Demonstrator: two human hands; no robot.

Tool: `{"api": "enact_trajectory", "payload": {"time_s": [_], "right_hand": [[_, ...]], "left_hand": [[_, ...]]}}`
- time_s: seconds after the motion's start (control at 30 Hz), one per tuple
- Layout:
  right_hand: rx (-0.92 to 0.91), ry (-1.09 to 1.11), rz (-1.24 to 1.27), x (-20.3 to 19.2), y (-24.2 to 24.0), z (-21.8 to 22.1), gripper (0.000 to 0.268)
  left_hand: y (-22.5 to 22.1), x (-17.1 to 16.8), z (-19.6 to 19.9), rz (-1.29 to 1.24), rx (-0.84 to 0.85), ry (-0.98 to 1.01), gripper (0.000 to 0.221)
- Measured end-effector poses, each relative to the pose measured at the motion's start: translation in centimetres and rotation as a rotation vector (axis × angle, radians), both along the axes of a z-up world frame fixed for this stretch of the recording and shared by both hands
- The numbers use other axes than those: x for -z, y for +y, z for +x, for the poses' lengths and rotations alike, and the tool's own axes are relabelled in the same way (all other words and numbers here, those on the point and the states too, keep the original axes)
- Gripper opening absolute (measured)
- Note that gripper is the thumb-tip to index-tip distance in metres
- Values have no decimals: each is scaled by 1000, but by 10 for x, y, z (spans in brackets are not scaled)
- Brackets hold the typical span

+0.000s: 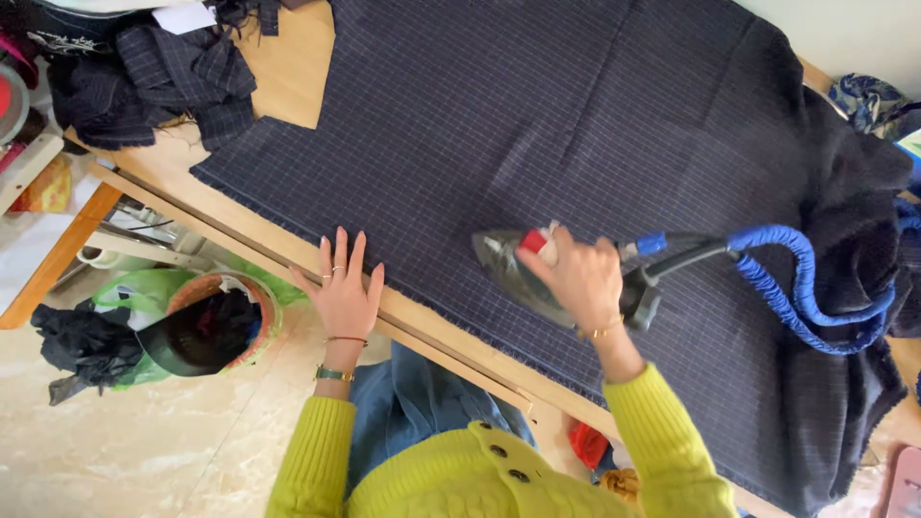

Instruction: Ironing a large piece of pinstriped fabric using an industrial steam iron on a workbench

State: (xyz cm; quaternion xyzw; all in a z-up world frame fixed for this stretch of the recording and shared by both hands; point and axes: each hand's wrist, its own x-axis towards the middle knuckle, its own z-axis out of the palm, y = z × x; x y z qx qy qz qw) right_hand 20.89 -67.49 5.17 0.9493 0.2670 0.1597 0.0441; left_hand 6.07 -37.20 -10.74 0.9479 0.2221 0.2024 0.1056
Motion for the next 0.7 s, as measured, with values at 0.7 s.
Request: {"api": "enact_trajectory", "payload": {"time_s": [0.7], "right_hand": [[-4,-27,128,-18,9,-70,59]], "left_hand": [[120,-5,87,64,134,38,66]]}}
